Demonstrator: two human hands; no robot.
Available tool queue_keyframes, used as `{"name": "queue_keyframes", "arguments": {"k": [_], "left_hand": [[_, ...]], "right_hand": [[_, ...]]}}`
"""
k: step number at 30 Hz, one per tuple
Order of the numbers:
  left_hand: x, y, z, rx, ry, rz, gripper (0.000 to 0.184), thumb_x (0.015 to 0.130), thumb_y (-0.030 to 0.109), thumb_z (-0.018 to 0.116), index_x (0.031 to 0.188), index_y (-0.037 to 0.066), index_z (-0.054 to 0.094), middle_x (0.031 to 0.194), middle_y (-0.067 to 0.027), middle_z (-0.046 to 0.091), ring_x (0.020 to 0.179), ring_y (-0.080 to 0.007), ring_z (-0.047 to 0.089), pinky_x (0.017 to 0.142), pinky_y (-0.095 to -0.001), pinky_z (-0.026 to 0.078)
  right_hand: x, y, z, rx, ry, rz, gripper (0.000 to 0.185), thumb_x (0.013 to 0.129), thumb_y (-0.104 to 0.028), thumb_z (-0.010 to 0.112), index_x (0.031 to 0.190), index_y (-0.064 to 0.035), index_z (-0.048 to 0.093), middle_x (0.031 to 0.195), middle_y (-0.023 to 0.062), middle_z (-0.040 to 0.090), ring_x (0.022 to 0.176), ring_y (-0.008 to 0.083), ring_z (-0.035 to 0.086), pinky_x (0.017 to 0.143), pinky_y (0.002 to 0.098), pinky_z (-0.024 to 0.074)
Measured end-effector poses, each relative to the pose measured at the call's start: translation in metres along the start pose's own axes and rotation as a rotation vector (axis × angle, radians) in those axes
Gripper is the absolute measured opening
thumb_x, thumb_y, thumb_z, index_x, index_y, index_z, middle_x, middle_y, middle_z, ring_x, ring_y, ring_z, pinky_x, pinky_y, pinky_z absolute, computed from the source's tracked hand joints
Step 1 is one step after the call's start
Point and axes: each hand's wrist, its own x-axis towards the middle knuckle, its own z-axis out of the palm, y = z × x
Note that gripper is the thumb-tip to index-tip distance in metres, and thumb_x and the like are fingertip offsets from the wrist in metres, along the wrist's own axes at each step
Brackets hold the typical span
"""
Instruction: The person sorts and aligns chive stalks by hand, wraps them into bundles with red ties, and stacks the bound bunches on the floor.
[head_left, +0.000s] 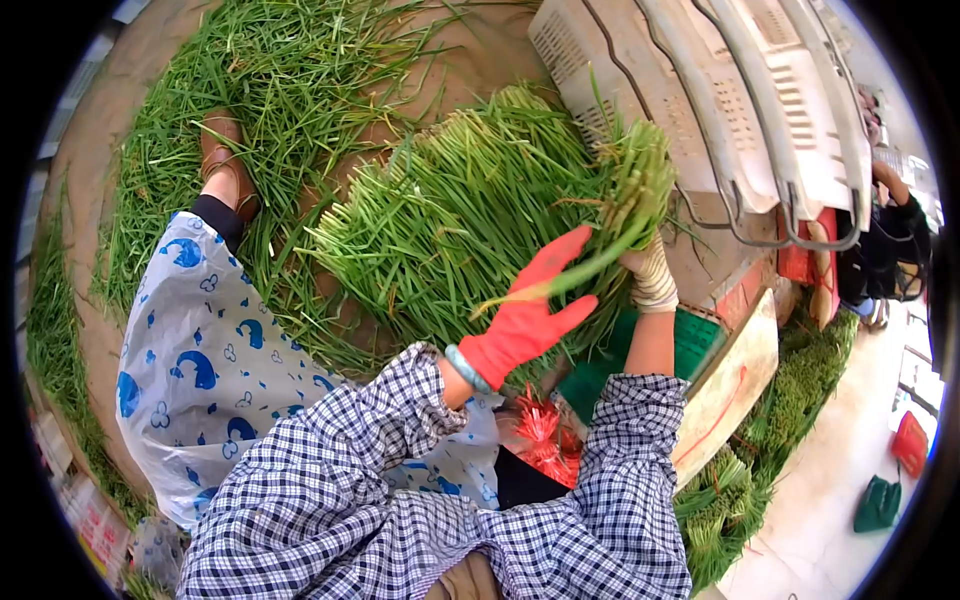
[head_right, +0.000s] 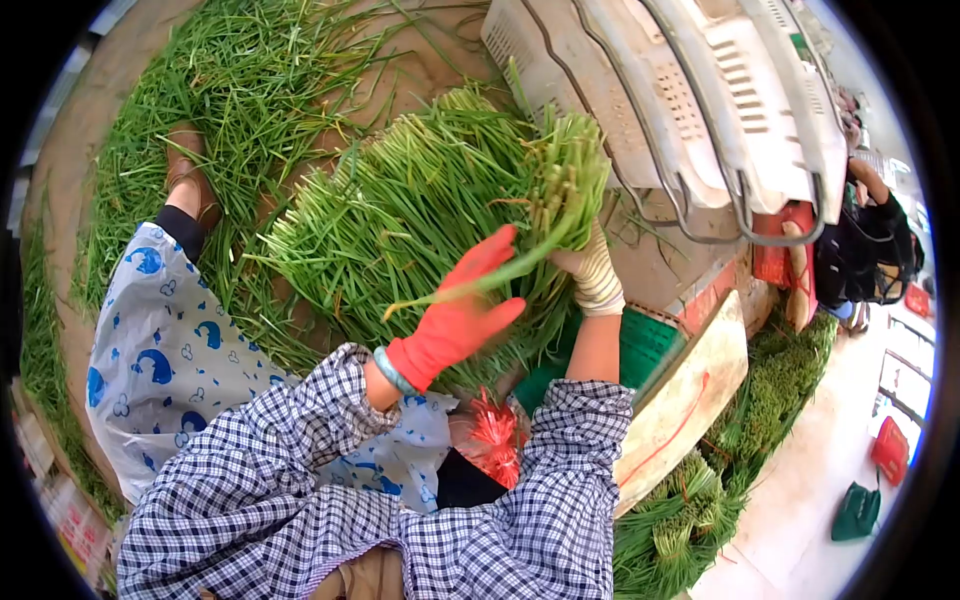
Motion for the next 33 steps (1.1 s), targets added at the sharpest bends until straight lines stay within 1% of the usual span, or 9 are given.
{"name": "queue_keyframes", "arguments": {"k": [2, 6, 11, 16, 17, 18, 24, 26, 33], "left_hand": [[-0.019, -0.012, 0.01, 0.124, 0.31, -0.045, 0.105, 0.071, 0.028, 0.081, 0.151, 0.004, 0.017, 0.153, -0.0203, 0.028, 0.142, -0.0318, 0.028, 0.115, -0.0385, 0.025], [-0.009, 0.008, 0.019, 0.174, 0.169, -0.046, 0.127, 0.063, 0.033, 0.087, 0.151, -0.001, 0.002, 0.153, -0.0241, 0.022, 0.141, -0.0318, 0.028, 0.115, -0.039, 0.025], [0.003, 0.055, 0.017, -0.612, 0.111, -0.126, 0.068, 0.071, 0.005, 0.08, 0.131, 0.006, 0.048, 0.121, -0.0069, 0.061, 0.11, -0.0188, 0.058, 0.094, -0.0342, 0.048], [-0.027, 0.122, 0.015, -0.902, 0.173, 0.036, 0.064, 0.073, 0.01, 0.08, 0.131, 0.009, 0.052, 0.127, -0.0075, 0.058, 0.114, -0.0199, 0.056, 0.097, -0.0373, 0.047], [-0.039, 0.136, 0.009, -0.982, 0.175, 0.049, 0.063, 0.075, 0.013, 0.08, 0.132, 0.009, 0.052, 0.129, -0.0076, 0.058, 0.115, -0.0204, 0.056, 0.098, -0.0379, 0.047], [-0.066, 0.152, -0.006, -1.2, 0.079, -0.083, 0.063, 0.078, 0.018, 0.08, 0.133, 0.01, 0.051, 0.131, -0.0081, 0.057, 0.116, -0.0213, 0.056, 0.099, -0.039, 0.047], [-0.122, 0.18, -0.03, -1.601, 0.204, -0.066, 0.073, 0.086, 0.058, 0.06, 0.141, 0.012, 0.043, 0.136, -0.0101, 0.053, 0.124, -0.0284, 0.05, 0.109, -0.0458, 0.037], [-0.139, 0.155, -0.035, -1.653, 0.205, -0.078, 0.077, 0.086, 0.063, 0.058, 0.141, 0.012, 0.042, 0.137, -0.011, 0.051, 0.125, -0.0303, 0.049, 0.109, -0.0484, 0.036], [-0.198, 0.122, -0.055, -1.626, 0.55, -0.39, 0.082, 0.084, 0.074, 0.047, 0.139, 0.013, 0.045, 0.139, -0.011, 0.05, 0.125, -0.028, 0.05, 0.108, -0.0433, 0.038]], "right_hand": [[-0.011, -0.008, -0.011, -0.079, -0.044, 0.078, 0.076, 0.064, -0.004, 0.078, 0.133, -0.0059, 0.047, 0.122, 0.0064, 0.059, 0.11, 0.0194, 0.058, 0.096, 0.0347, 0.0473], [-0.032, -0.064, 0.037, -0.247, -0.193, -0.102, 0.073, 0.066, -0.011, 0.08, 0.132, -0.0044, 0.048, 0.122, 0.007, 0.061, 0.108, 0.0204, 0.06, 0.094, 0.0317, 0.0479], [-0.056, -0.151, 0.099, -0.637, -0.148, -0.117, 0.092, 0.068, -0.013, 0.076, 0.146, -0.0025, 0.03, 0.132, 0.0191, 0.051, 0.119, 0.0275, 0.051, 0.101, 0.0347, 0.0419], [-0.114, -0.246, 0.171, -0.574, -0.248, -0.213, 0.1, 0.064, -0.01, 0.07, 0.151, -0.0025, 0.021, 0.137, 0.0191, 0.047, 0.125, 0.0261, 0.047, 0.107, 0.0353, 0.035], [-0.115, -0.259, 0.164, -1.297, -0.233, -0.517, 0.108, 0.059, -0.019, 0.074, 0.151, -0.0023, 0.021, 0.141, 0.0208, 0.043, 0.131, 0.0291, 0.042, 0.111, 0.0375, 0.0299], [-0.13, -0.254, 0.185, -1.299, -0.26, -0.531, 0.109, 0.059, -0.026, 0.076, 0.151, -0.002, 0.023, 0.141, 0.0222, 0.043, 0.135, 0.0326, 0.037, 0.113, 0.0396, 0.0265], [-0.145, -0.252, 0.242, -0.895, -0.439, -0.083, 0.105, 0.063, -0.028, 0.08, 0.15, -0.0046, 0.026, 0.139, 0.0228, 0.046, 0.131, 0.0309, 0.044, 0.109, 0.0345, 0.0334], [-0.137, -0.237, 0.26, -1.339, -0.574, -0.148, 0.096, 0.07, -0.034, 0.077, 0.145, 0.002, 0.031, 0.135, 0.0285, 0.048, 0.121, 0.0339, 0.054, 0.1, 0.0352, 0.0434], [-0.102, -0.191, 0.348, -1.544, -1.049, 0.543, 0.086, 0.078, -0.06, 0.059, 0.142, -0.0048, 0.041, 0.122, 0.0204, 0.062, 0.107, 0.0275, 0.063, 0.094, 0.0352, 0.0471]]}}
